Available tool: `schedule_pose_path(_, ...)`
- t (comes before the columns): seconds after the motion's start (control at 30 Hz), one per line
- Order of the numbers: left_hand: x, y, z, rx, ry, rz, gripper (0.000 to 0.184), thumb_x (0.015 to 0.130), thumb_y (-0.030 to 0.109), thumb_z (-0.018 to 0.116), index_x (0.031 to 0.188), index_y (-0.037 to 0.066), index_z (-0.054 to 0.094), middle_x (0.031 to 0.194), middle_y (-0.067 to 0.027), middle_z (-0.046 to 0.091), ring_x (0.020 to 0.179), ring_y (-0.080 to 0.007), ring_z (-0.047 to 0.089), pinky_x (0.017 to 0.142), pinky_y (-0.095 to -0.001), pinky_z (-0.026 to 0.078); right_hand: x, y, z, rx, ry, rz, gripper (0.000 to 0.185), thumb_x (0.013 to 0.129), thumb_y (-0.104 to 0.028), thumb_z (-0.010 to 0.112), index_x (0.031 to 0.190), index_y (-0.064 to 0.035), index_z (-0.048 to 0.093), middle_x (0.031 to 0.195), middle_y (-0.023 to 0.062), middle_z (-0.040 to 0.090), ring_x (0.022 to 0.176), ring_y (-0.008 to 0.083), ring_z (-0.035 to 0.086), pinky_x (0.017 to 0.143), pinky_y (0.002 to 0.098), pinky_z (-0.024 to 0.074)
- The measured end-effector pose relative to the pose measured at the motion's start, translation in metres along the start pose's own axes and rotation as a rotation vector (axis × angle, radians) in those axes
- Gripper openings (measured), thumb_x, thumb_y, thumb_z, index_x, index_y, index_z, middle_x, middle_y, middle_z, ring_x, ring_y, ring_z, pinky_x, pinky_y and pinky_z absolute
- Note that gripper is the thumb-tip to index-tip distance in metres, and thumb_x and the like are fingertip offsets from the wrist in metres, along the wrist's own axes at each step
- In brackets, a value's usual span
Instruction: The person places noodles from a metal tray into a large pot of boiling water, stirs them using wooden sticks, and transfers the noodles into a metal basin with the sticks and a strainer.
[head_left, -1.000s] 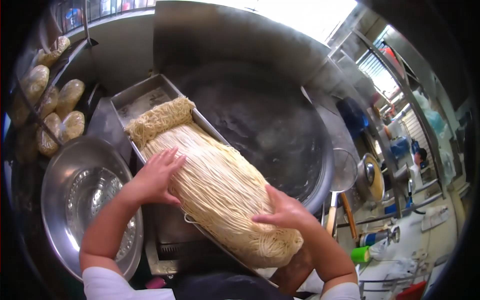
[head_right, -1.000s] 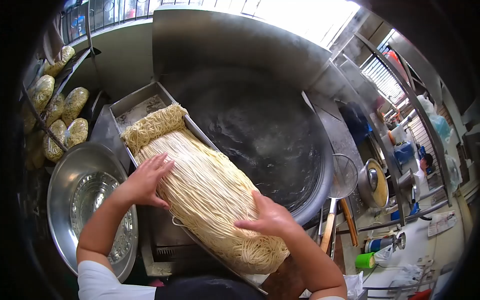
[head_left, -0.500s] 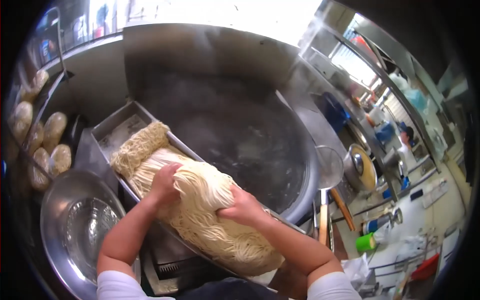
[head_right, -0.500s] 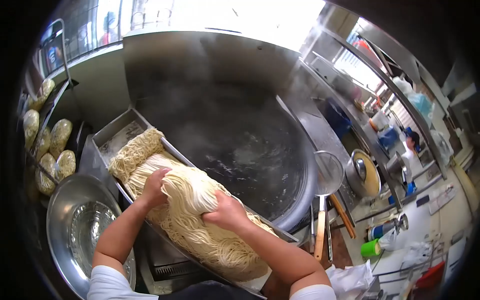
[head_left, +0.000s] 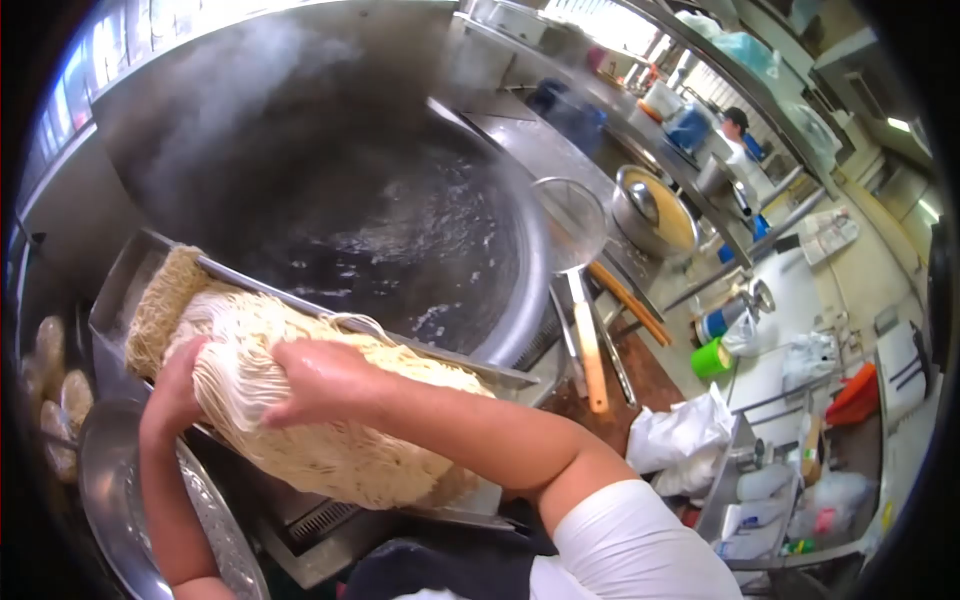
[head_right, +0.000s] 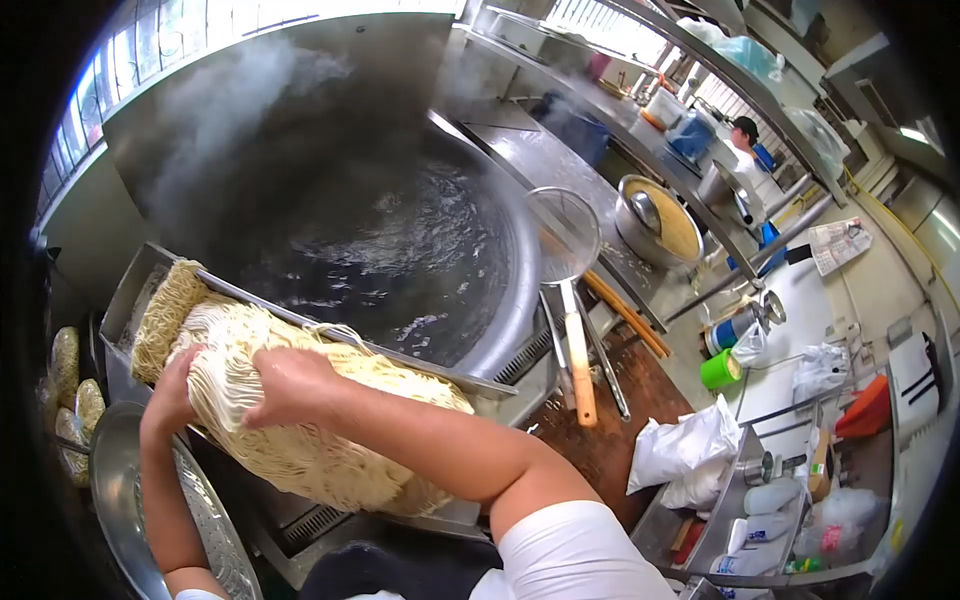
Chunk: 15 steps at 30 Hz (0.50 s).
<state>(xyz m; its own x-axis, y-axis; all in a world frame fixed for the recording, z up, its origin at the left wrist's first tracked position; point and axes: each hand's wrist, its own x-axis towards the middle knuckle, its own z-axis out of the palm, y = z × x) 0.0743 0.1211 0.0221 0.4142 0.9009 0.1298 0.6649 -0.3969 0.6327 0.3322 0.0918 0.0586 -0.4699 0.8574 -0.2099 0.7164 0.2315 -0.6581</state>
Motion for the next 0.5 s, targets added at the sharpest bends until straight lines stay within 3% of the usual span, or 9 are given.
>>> schedule_pose_path(0.07, -0.003, 0.021, -0.007, 0.023, -0.05, -0.072, 0.058, 0.066, 0.014, 0.078, 0.118, -0.001, 0.057, 0.119, -0.019, 0.059, 0.115, -0.0345, 0.054, 0.098, -0.0369, 0.042, -0.017, -0.003, -0.036, -0.191, -0.001, 0.055, 0.064, 0.073, -0.056, 0.07, 0.112, -0.0048, 0.064, 0.101, 0.0181, 0.066, 0.098, 0.031, 0.064, 0.086, 0.0389, 0.0503)
schedule_pose_path(0.1, -0.008, 0.02, -0.004, 0.09, -0.016, -0.087, 0.062, 0.066, 0.012, 0.077, 0.122, -0.001, 0.054, 0.122, -0.0195, 0.057, 0.118, -0.0342, 0.053, 0.1, -0.0363, 0.04, -0.023, 0.025, -0.037, -0.324, 0.244, 0.083, 0.063, 0.075, -0.058, 0.068, 0.113, -0.0086, 0.066, 0.099, 0.0145, 0.068, 0.097, 0.0302, 0.064, 0.086, 0.0372, 0.0508)
schedule_pose_path(0.17, -0.032, -0.004, -0.003, 0.235, 0.048, -0.115, 0.069, 0.066, 0.009, 0.076, 0.129, -0.001, 0.05, 0.129, -0.0203, 0.054, 0.123, -0.0337, 0.05, 0.105, -0.0352, 0.037, -0.069, 0.086, -0.069, -0.019, 0.627, 0.022, 0.052, 0.078, -0.052, 0.069, 0.102, -0.006, 0.07, 0.102, 0.015, 0.068, 0.097, 0.0295, 0.064, 0.085, 0.0378, 0.0508)
schedule_pose_path(0.2, -0.045, -0.02, -0.006, 0.284, 0.014, -0.167, 0.074, 0.066, 0.002, 0.069, 0.136, -0.001, 0.044, 0.137, -0.0204, 0.049, 0.13, -0.0315, 0.045, 0.11, -0.0336, 0.031, -0.095, 0.127, -0.08, -0.035, 0.737, 0.1, 0.048, 0.078, -0.048, 0.071, 0.1, -0.0048, 0.07, 0.103, 0.0168, 0.068, 0.096, 0.0306, 0.064, 0.083, 0.0383, 0.0507)
schedule_pose_path(0.27, -0.059, -0.002, -0.003, 0.149, 0.138, -0.283, 0.072, 0.067, 0.0, 0.065, 0.136, -0.001, 0.044, 0.136, -0.0198, 0.049, 0.13, -0.03, 0.044, 0.11, -0.0338, 0.031, -0.165, 0.223, -0.084, -0.13, 0.92, 0.339, 0.048, 0.077, -0.042, 0.072, 0.108, -0.0057, 0.067, 0.106, 0.0159, 0.067, 0.098, 0.0317, 0.063, 0.083, 0.0399, 0.0502)
schedule_pose_path(0.33, -0.074, 0.011, -0.001, 0.03, 0.259, -0.387, 0.069, 0.069, 0.0, 0.06, 0.136, 0.0, 0.045, 0.137, -0.0179, 0.049, 0.131, -0.0271, 0.042, 0.111, -0.0342, 0.029, -0.243, 0.304, -0.07, -0.206, 0.816, 0.683, 0.064, 0.071, -0.042, 0.076, 0.12, -0.0045, 0.058, 0.107, 0.018, 0.065, 0.102, 0.0341, 0.061, 0.087, 0.0411, 0.0494)
schedule_pose_path(0.37, -0.087, 0.001, 0.01, -0.108, 0.392, -0.399, 0.064, 0.074, 0.003, 0.061, 0.136, 0.0, 0.045, 0.137, -0.0163, 0.049, 0.131, -0.025, 0.042, 0.111, -0.0348, 0.029, -0.275, 0.333, -0.057, -0.244, 0.722, 0.765, 0.068, 0.07, -0.042, 0.077, 0.12, 0.0, 0.055, 0.107, 0.0207, 0.064, 0.101, 0.0347, 0.062, 0.088, 0.0421, 0.0491)
schedule_pose_path(0.43, -0.102, 0.027, 0.03, -0.099, 0.552, -0.528, 0.058, 0.08, 0.004, 0.062, 0.136, 0.001, 0.046, 0.136, -0.0135, 0.049, 0.129, -0.0228, 0.042, 0.11, -0.0349, 0.029, -0.308, 0.376, -0.027, -0.052, 0.606, 0.916, 0.071, 0.072, -0.039, 0.077, 0.121, 0.0049, 0.051, 0.107, 0.022, 0.064, 0.101, 0.033, 0.062, 0.088, 0.0415, 0.0496)
schedule_pose_path(0.5, -0.109, 0.053, 0.059, -0.186, 0.599, -0.543, 0.054, 0.085, 0.006, 0.063, 0.136, 0.003, 0.046, 0.135, -0.0114, 0.049, 0.128, -0.0217, 0.042, 0.109, -0.0345, 0.03, -0.309, 0.435, 0.002, 0.246, 0.555, 0.791, 0.054, 0.075, -0.03, 0.075, 0.112, 0.0031, 0.053, 0.102, 0.0207, 0.064, 0.091, 0.03, 0.066, 0.078, 0.0397, 0.0539)
